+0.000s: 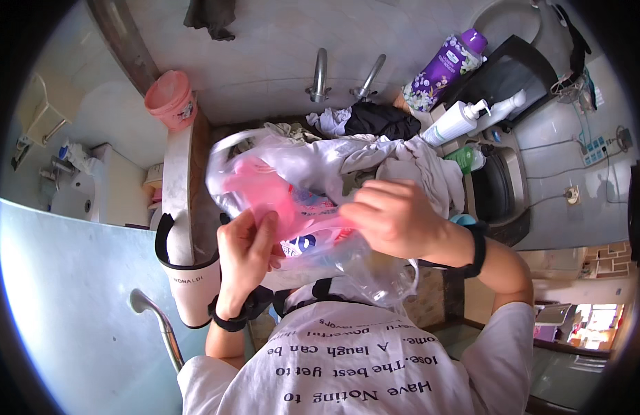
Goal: The person moves laundry items from a washing machine and a counter, gathers small plastic containers and a bag of laundry powder, and places them together.
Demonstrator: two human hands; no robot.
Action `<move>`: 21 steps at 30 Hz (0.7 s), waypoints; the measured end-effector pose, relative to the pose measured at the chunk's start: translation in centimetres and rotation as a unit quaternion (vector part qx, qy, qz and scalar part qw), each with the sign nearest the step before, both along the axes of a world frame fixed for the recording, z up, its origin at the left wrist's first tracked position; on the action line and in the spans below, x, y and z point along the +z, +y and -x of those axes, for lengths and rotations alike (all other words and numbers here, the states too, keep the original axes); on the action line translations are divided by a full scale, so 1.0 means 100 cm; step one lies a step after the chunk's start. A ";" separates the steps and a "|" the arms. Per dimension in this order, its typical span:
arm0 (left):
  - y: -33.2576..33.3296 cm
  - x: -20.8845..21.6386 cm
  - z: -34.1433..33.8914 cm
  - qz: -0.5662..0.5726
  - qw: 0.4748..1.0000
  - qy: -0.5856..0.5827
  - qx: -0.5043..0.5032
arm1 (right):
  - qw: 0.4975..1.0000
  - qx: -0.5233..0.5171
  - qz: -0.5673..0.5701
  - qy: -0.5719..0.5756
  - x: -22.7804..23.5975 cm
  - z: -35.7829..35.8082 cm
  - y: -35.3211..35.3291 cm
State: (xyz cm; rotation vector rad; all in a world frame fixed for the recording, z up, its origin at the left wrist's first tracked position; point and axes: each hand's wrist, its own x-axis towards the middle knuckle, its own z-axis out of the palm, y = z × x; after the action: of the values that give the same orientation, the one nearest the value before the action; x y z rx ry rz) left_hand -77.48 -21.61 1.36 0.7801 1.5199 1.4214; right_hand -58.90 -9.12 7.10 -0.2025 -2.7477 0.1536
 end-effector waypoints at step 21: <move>0.000 0.015 0.030 0.029 0.933 0.349 0.081 | 0.964 -0.183 0.194 0.013 0.023 -0.087 -0.024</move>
State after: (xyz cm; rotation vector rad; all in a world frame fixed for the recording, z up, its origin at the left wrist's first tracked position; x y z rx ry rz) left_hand -80.43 -21.66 2.85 1.2298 2.1933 1.2648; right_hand -50.17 -11.57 9.42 -0.7995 -2.5716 0.5842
